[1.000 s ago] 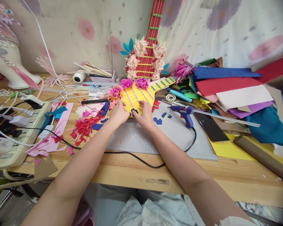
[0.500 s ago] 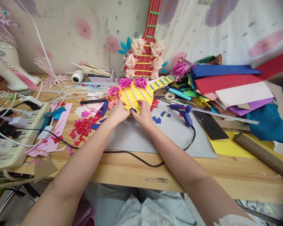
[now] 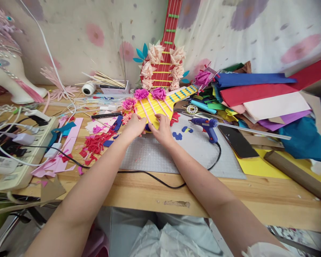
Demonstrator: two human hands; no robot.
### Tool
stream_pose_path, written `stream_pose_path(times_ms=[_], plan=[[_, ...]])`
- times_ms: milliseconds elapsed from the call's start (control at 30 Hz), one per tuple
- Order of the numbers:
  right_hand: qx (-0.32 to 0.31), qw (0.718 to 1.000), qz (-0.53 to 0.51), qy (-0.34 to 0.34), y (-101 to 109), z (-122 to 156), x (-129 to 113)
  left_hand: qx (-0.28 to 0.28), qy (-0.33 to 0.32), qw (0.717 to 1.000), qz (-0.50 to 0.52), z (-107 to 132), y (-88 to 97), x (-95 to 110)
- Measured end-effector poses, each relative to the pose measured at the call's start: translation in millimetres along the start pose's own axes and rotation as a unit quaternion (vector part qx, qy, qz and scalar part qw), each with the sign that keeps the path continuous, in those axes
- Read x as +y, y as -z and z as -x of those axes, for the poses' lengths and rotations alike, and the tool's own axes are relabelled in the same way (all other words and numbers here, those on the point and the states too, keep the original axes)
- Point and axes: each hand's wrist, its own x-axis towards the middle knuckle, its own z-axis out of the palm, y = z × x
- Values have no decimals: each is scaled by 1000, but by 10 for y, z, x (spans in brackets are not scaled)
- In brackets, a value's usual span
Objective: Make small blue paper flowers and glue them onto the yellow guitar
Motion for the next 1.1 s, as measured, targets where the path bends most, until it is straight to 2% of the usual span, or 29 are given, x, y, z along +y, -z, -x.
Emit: stream_pose_path(times_ms=[133,300,400,533,633,767,867,933,1000,1100], plan=[[-1,1000,-7,-2,-3,-12,8,10,-10,1000,8,-26,-17,-35],[11,1000,-23,-11,36,-40,18,5,7,1000,20,-2,-8,5],[31,999,-24,-9,181,-72,65,41,-16,999,21,-5,30,36],[20,998,-49,-21,546,-117,219,92,-117,988,50,7,17,98],[-25,998,-27,-50,848,-91,379,101,-191,976,31,120,-129,160],[-100,990,44,-85,1092,57,590,36,-249,965,-71,382,-499,150],[-129,985,75,-84,1132,174,695,-27,-266,953,-144,518,-787,23],[-133,985,85,-62,1123,219,730,-41,-271,946,-174,546,-925,-88],[-146,985,91,-21,1106,236,748,-38,-276,940,-195,541,-1002,-188],[-173,979,107,31,1081,231,770,-33,-296,929,-220,525,-1025,-281]])
